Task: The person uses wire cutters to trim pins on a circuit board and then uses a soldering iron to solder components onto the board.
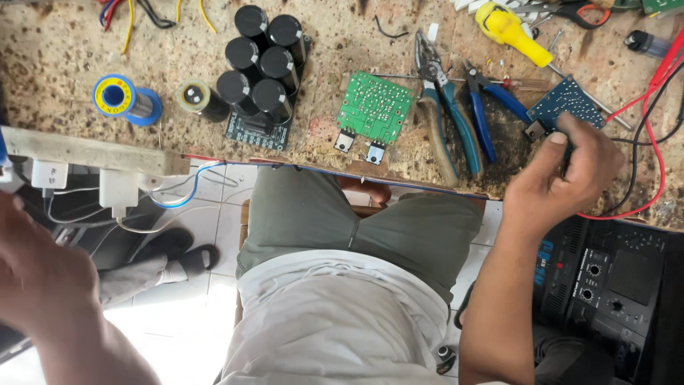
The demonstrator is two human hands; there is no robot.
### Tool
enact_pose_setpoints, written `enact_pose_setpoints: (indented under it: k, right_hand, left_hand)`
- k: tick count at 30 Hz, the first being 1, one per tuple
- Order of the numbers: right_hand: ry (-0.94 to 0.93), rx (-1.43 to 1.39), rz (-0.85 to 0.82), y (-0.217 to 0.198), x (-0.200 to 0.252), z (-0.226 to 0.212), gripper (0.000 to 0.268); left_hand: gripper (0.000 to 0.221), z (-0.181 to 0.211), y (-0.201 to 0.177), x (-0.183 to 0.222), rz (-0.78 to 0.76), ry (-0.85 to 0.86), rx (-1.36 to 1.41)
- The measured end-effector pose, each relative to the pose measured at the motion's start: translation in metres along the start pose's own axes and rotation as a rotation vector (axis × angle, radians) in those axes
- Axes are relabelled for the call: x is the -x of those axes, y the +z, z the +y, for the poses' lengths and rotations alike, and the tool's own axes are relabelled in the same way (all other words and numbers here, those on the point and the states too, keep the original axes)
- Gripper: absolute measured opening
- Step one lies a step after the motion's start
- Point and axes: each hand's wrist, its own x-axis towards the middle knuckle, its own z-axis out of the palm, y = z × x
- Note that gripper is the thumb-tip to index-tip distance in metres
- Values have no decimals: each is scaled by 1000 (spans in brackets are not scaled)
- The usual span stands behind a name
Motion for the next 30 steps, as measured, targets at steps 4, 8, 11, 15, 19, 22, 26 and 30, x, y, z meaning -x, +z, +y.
enact_pose_setpoints:
  k: [4, 8, 11, 15, 19, 22, 26, 30]
  right_hand:
    - [-96, -53, 161, -1, 1, -15, 21]
    - [-137, -312, 166, -22, 32, -79, 28]
    - [-185, -469, -222, -53, 65, -121, 35]
    - [-201, -529, -669, -68, 109, -122, 32]
    - [-7, -596, -510, -60, 110, -110, 31]
    - [-24, -498, -198, -48, 117, -89, 28]
    - [62, -794, -84, -33, 121, -74, 32]
    - [202, -930, -51, -20, 103, -98, 41]
  left_hand:
    - [63, 134, -110, -67, 45, -557, 987]
    - [35, 184, -131, -70, -366, -637, 1169]
    - [47, 219, -139, -82, -582, -265, 1476]
    - [35, 257, -131, -81, -689, 29, 1431]
    - [29, 271, -113, -84, -570, 211, 1378]
    - [28, 271, -87, -102, -351, 120, 1423]
    - [24, 277, -44, -122, -129, -100, 958]
    - [40, 285, -17, -130, -163, -166, 752]
